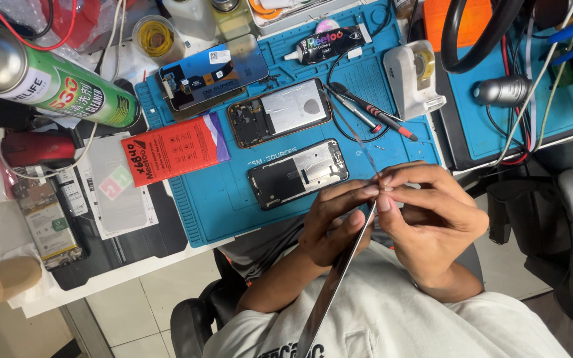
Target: The person holds a disassembled phone frame and a replacement screen, peels protective film and adhesive backing from a flex cable, aligns the flex cable onto the back of the new screen, and presses it into place while working at a repair bench.
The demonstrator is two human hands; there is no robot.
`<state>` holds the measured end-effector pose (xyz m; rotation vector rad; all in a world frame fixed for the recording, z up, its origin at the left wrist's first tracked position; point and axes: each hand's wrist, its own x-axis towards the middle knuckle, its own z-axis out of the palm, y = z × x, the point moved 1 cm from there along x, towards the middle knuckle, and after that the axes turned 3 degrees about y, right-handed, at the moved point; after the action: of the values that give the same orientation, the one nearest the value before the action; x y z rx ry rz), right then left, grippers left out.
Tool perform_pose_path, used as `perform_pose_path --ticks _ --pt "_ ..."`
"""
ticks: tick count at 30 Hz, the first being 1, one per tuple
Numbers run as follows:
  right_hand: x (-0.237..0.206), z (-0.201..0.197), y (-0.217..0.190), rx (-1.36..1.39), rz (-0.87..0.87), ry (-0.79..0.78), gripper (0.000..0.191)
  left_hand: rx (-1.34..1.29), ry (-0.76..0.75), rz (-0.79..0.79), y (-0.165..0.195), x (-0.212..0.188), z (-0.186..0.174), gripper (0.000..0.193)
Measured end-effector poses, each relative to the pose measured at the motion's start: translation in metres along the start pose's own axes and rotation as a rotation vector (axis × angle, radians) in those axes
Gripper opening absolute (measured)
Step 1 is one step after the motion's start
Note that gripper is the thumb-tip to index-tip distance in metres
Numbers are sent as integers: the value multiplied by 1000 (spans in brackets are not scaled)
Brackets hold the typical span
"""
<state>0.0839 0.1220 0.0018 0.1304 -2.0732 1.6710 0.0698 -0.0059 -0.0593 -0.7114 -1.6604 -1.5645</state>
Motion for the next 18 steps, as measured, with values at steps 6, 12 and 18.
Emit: perform_pose_path --ticks 6,12,18 --pt "1 1 0 -1 -17 12 11 -53 -41 -2 -2 -3 -2 65" --pt "1 1 1 -9 -17 16 11 -23 -72 -1 -2 -5 -4 68" --pt "1 1 0 -8 -6 6 11 -26 -71 12 -5 -5 -5 70"
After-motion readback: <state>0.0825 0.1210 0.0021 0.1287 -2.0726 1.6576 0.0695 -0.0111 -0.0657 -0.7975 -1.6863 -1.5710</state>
